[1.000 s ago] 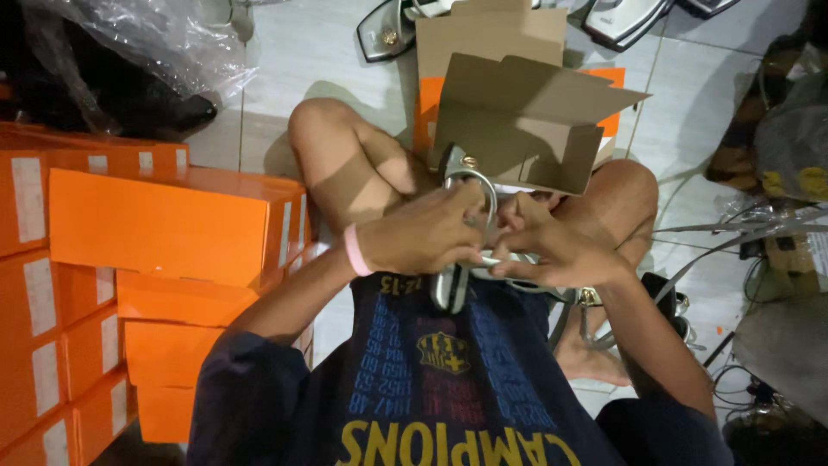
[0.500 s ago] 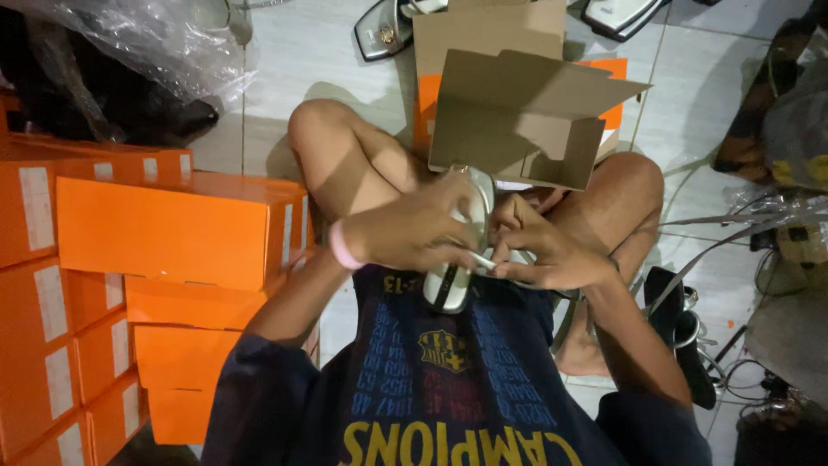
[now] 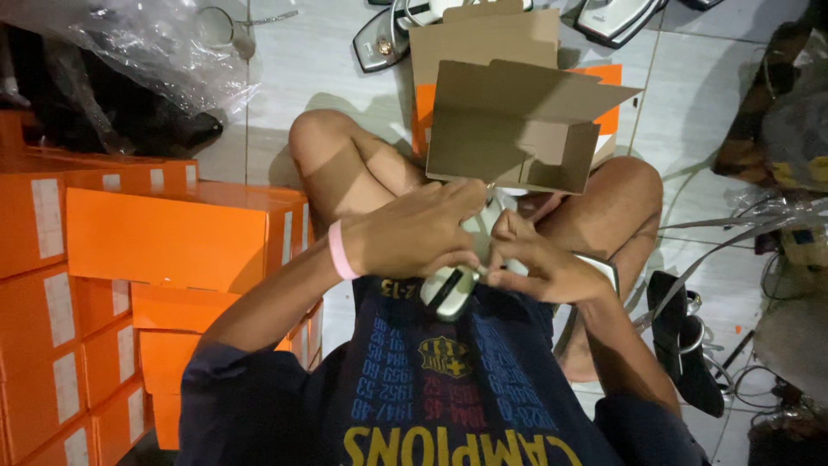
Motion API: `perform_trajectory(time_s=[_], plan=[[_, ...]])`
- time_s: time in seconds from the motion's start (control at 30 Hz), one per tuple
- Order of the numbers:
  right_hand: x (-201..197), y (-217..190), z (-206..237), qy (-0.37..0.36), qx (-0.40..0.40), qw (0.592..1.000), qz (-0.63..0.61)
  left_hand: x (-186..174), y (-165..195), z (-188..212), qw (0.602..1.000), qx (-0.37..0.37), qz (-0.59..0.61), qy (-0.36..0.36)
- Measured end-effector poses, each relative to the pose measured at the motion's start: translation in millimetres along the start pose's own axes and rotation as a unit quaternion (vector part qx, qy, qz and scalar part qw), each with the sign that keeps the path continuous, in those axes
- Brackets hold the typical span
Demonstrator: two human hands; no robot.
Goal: The person sits on the floor and repeatedly picks up white sandals, places them into orange shoe boxes, and closes the boxes. The person handles the sandals one at a time, arranging them inside the boxes before stacking the closed boxes nearby.
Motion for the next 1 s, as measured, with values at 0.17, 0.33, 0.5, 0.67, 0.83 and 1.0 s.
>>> perform_trajectory(time_s=[0.17,0.33,0.5,0.67,0.83,1.0], plan=[[13,2,5,-0.009,-0.032,0.999,-0.003,3,2,7,0.999,-0.039,-0.009,-0.031],[22,14,9,0.009,0.008,1.000,-0.011,6,-1,1,1.000,0.001,0.019,0.000],[20,15,14,0.046,-0.029,0.995,-0.082,7,-5,-11,0.997,-0.017,0.074,-0.008],[14,15,8,0.086,0.014,0.994,-0.069,3,-3,-16,0.999,-0.049,0.011,-0.004],[2,-8,-2,0.131,-0.044,0.990,-0.014,21,1,-30,0.993,-0.017,-0.089,-0.072],[-6,-22,1,0.146,-0.024,0.988,-0.052,14,1,-32,0.997,0.018,-0.016,-0.070]])
Point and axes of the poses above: each hand's wrist, its own z-axis away from the middle knuckle, its own x-axis out of the palm, y = z × x, the point moved 4 cm from there along -z, towards the middle knuckle, and after that the axes turned 14 degrees about z, right-handed, at the moved point
